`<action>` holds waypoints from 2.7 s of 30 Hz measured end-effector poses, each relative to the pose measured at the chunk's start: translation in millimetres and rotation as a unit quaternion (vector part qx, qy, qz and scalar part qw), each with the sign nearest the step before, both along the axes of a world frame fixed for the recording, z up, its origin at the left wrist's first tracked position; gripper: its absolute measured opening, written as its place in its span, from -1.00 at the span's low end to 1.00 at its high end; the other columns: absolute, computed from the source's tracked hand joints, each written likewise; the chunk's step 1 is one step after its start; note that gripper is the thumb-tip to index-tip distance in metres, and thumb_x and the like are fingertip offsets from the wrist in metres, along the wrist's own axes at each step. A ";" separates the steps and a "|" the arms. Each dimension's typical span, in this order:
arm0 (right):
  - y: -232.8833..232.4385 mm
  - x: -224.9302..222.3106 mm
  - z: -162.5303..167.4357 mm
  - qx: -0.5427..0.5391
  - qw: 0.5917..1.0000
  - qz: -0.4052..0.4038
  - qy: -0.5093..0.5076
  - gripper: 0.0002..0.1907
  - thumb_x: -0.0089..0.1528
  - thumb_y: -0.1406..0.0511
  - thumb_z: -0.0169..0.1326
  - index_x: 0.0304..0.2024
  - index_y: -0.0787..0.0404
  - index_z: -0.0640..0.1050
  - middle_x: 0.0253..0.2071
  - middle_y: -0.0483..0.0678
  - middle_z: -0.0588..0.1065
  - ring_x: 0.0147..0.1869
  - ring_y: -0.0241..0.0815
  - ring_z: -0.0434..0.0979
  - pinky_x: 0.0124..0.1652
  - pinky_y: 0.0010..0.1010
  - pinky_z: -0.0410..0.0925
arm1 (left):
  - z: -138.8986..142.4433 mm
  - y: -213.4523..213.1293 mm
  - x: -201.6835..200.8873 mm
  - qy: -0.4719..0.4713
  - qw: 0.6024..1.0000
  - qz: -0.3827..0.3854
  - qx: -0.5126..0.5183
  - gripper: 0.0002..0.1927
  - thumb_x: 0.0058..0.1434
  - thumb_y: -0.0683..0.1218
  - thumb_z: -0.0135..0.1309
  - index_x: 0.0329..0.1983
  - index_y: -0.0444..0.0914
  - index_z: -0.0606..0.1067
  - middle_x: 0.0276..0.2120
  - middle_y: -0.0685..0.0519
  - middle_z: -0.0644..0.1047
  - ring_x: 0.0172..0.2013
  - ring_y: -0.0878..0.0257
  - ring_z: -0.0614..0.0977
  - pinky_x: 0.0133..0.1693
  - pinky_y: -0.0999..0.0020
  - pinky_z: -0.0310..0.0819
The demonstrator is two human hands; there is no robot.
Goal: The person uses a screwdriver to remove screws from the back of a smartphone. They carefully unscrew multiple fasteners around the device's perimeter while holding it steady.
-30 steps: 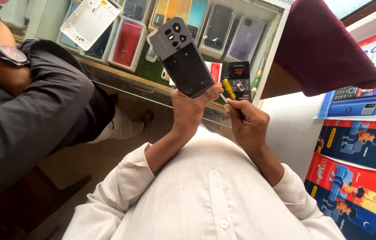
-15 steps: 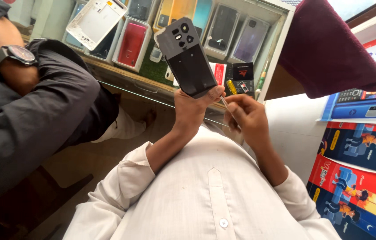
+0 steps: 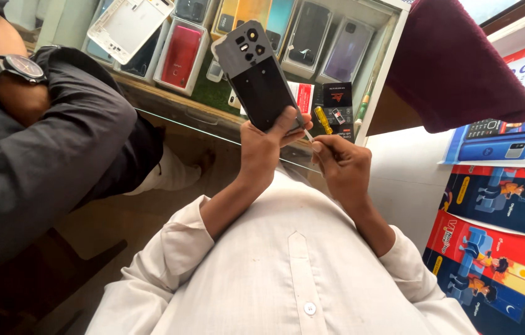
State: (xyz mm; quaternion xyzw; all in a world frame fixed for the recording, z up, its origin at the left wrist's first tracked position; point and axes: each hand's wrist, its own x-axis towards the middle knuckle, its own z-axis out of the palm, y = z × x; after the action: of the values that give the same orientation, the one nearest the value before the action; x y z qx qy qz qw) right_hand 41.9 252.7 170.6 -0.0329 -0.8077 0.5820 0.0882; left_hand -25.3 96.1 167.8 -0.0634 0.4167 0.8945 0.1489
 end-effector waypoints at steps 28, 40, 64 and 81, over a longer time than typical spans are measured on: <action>12.2 -13.5 -5.9 -0.188 0.972 0.023 -0.139 -0.84 0.33 0.31 0.15 -0.20 0.32 0.63 -0.54 -0.14 0.52 -0.58 -0.45 0.42 -0.57 -0.59 0.25 | 12.5 5.3 -2.9 0.075 0.993 0.019 -0.090 -0.80 0.18 -0.20 0.31 -0.20 -0.43 0.62 -0.31 -0.07 0.69 -0.29 0.26 0.73 -0.19 0.37 0.70; -5.6 -13.7 10.4 0.229 0.958 -0.017 0.171 -0.89 0.29 0.37 0.24 -0.16 0.28 0.60 -0.36 -0.06 0.56 -0.40 -0.37 0.56 -0.43 -0.52 0.39 | 14.1 4.6 -6.9 0.096 0.984 0.060 -0.136 -0.82 0.15 -0.21 0.35 -0.27 -0.44 0.64 -0.37 -0.01 0.67 -0.34 0.30 0.70 -0.23 0.42 0.66; -3.6 -5.4 11.0 -0.035 0.999 0.007 -0.002 -0.83 0.31 0.40 0.20 -0.08 0.35 0.55 -0.39 -0.07 0.52 -0.50 -0.44 0.40 -0.52 -0.63 0.26 | -3.2 3.5 -0.6 0.075 0.997 0.016 -0.016 -0.81 0.36 -0.23 0.15 -0.07 -0.50 0.58 -0.18 -0.19 0.67 -0.17 0.12 0.74 -0.07 0.28 0.72; 14.9 -9.8 -7.6 -0.391 0.892 0.075 -0.217 -0.81 0.41 0.30 0.07 -0.10 0.35 0.53 -0.49 -0.13 0.45 -0.58 -0.42 0.34 -0.60 -0.61 0.18 | -0.3 5.0 0.3 0.060 0.998 -0.005 0.016 -0.75 0.32 -0.16 0.19 -0.08 -0.49 0.55 -0.18 -0.22 0.66 -0.17 0.08 0.73 -0.16 0.24 0.72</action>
State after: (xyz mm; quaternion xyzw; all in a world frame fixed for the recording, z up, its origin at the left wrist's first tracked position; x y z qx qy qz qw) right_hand 32.1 267.6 163.1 -0.1295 -0.5144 0.8338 -0.1530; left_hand -25.0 101.1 167.5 -0.0054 0.4105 0.9027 0.1289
